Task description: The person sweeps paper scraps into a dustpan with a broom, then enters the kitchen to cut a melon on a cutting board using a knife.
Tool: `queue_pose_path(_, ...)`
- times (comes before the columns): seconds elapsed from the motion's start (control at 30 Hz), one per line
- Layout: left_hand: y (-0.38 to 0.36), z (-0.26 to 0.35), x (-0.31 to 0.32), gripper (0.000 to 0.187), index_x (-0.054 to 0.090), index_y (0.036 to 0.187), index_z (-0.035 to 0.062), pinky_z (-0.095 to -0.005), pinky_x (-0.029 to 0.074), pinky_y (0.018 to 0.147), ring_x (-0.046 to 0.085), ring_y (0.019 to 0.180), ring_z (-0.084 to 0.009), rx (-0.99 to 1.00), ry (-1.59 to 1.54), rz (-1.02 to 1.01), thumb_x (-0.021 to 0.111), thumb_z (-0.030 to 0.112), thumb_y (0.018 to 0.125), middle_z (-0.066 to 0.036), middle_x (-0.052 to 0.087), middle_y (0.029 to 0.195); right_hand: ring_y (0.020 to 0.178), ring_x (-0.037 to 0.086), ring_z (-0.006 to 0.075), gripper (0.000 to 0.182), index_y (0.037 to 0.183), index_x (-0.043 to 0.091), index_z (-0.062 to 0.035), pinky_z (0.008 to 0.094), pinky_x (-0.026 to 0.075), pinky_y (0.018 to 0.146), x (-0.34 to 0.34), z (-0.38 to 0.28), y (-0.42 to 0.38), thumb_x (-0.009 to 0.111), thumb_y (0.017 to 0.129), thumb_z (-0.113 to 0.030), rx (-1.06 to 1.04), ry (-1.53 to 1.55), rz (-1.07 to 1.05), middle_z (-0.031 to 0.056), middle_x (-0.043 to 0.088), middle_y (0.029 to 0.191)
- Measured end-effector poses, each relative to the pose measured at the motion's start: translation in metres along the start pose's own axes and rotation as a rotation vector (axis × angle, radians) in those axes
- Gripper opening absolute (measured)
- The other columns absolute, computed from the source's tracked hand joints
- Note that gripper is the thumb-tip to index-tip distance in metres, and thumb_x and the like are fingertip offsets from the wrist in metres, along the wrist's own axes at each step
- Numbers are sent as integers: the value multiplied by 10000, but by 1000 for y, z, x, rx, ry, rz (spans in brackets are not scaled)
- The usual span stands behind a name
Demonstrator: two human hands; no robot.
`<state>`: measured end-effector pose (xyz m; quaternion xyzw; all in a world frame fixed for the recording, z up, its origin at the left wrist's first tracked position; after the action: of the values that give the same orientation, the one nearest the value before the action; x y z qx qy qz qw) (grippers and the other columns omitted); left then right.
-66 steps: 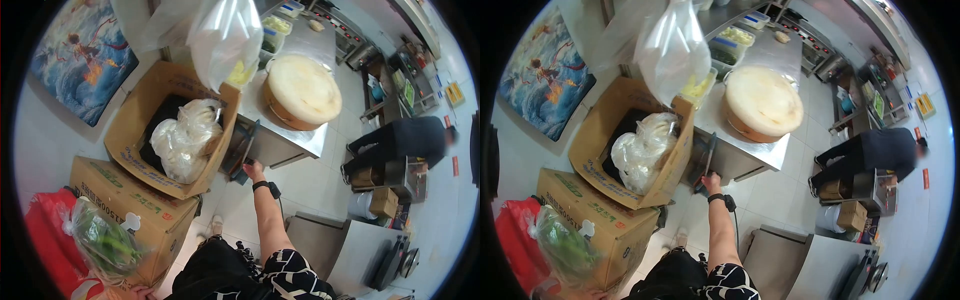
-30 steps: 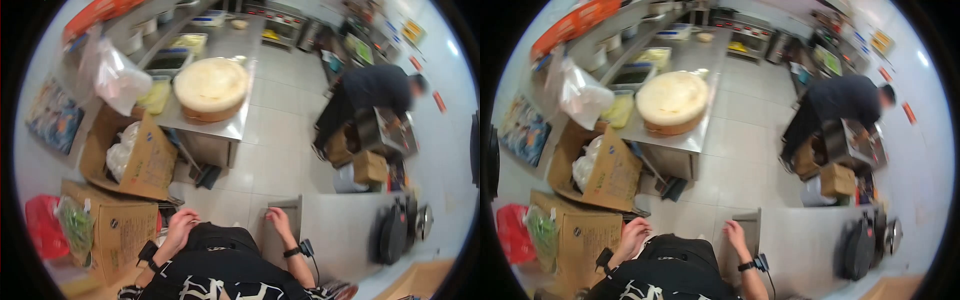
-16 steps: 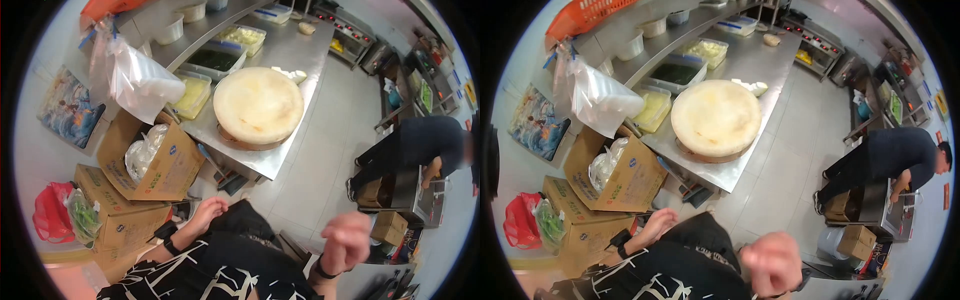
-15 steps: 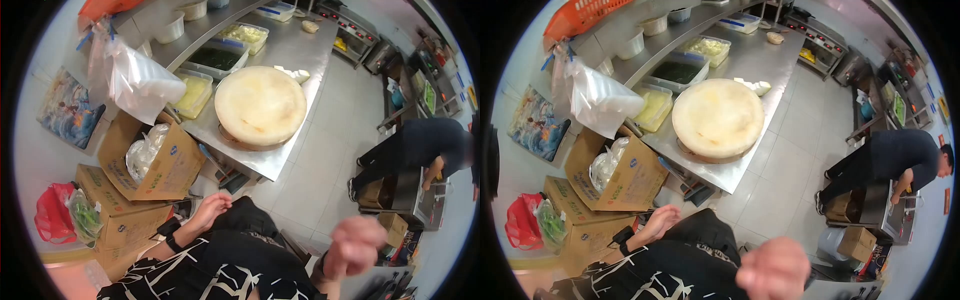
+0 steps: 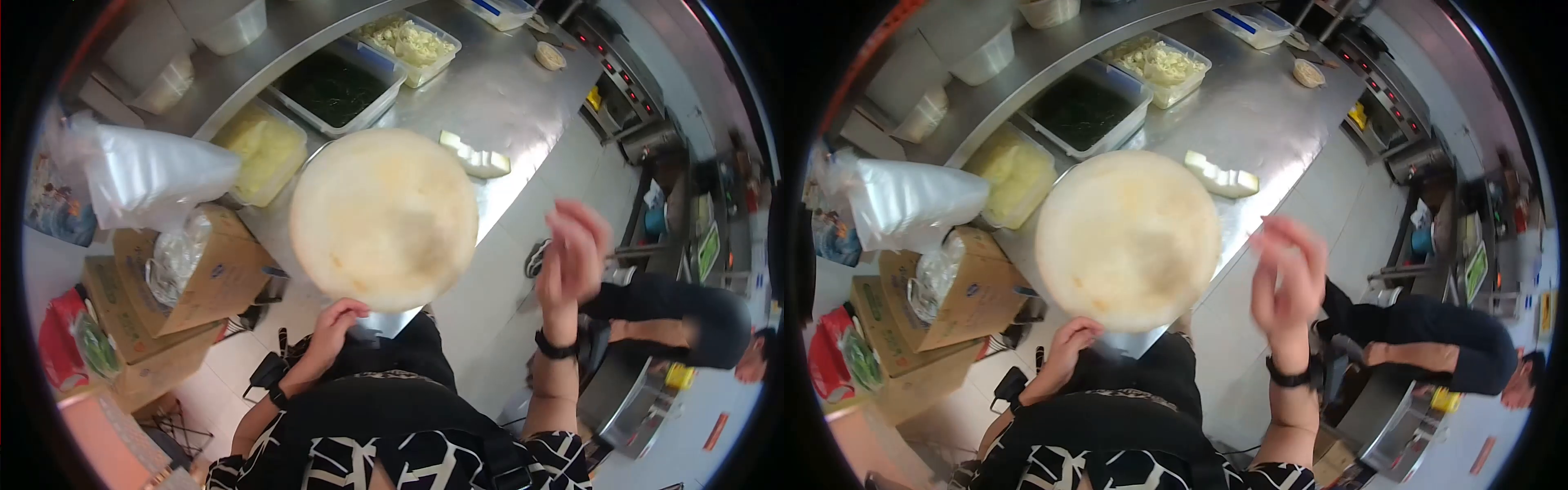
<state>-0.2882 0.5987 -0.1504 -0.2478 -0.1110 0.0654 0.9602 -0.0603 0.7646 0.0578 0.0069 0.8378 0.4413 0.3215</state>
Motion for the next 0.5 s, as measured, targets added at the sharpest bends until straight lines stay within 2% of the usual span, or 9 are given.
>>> queue_pose_path(0.1,22,-3,24,185,560,912,3,-222,383,743,518,857,-111,-11,-59,214,410,37,808,-46,579,868,801,517,216,241,941,558,-35,261,413,678,48,181,-20,516,718,48,536,177,-294,99,541,933)
queue_pose_path(0.17,32,-12,42,182,559,912,1,-224,387,748,517,858,-112,-13,-6,327,413,27,805,-49,579,877,847,510,210,252,980,534,-30,280,422,708,80,269,-53,540,733,22,601,89,-437,95,532,953)
queue_pose_path(0.2,34,-18,48,180,557,912,-1,-227,391,754,517,859,-112,-9,48,407,417,18,801,-52,579,887,916,493,234,327,1035,500,-31,302,430,750,99,310,-77,596,723,-43,536,131,-470,120,499,1015)
queue_pose_path(0.27,35,-27,57,180,554,916,-4,-230,391,772,517,857,-116,60,104,518,422,6,794,-54,578,896,978,465,281,491,1102,448,-16,339,409,827,127,334,-89,668,673,-110,607,156,-579,161,455,1080)
queue_pose_path(0.33,26,-31,64,184,551,921,-8,-233,392,777,519,851,-118,81,13,582,417,0,795,-56,578,898,1026,434,306,629,1158,390,2,356,371,878,154,355,-108,705,632,-142,504,222,-644,182,414,1120)
queue_pose_path(0.37,19,-27,66,184,551,921,-8,-233,392,777,519,851,-118,92,4,651,417,0,795,-56,578,898,1040,425,302,642,1169,373,19,350,345,902,164,363,-114,699,634,-121,511,295,-623,179,418,1118)
queue_pose_path(0.4,13,-25,69,170,557,903,21,-233,382,761,513,847,-109,22,-83,663,428,27,792,-36,578,885,1031,445,274,619,1193,353,-27,353,414,822,170,371,-116,679,671,-97,486,299,-632,151,405,1166)
queue_pose_path(0.43,7,-25,75,156,562,885,49,-233,373,745,507,842,-101,-45,-174,659,439,54,789,-16,578,872,1003,463,267,564,1157,386,-2,337,409,821,171,370,-112,663,670,-66,436,179,-591,165,449,1111)
queue_pose_path(0.5,-6,-32,83,150,560,879,52,-235,376,740,506,835,-96,-47,-163,699,439,56,790,-14,579,874,880,511,235,469,1041,441,26,316,408,789,173,363,-100,671,644,-68,565,279,-674,152,522,953)
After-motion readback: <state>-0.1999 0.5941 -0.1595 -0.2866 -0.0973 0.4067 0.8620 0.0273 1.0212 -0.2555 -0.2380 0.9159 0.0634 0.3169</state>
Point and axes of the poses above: each hand's wrist, its own y-axis towards the middle knuckle, its own x-axis out of the palm, z = x × y, the point moved 4 cm from there along y, towards the middle knuckle
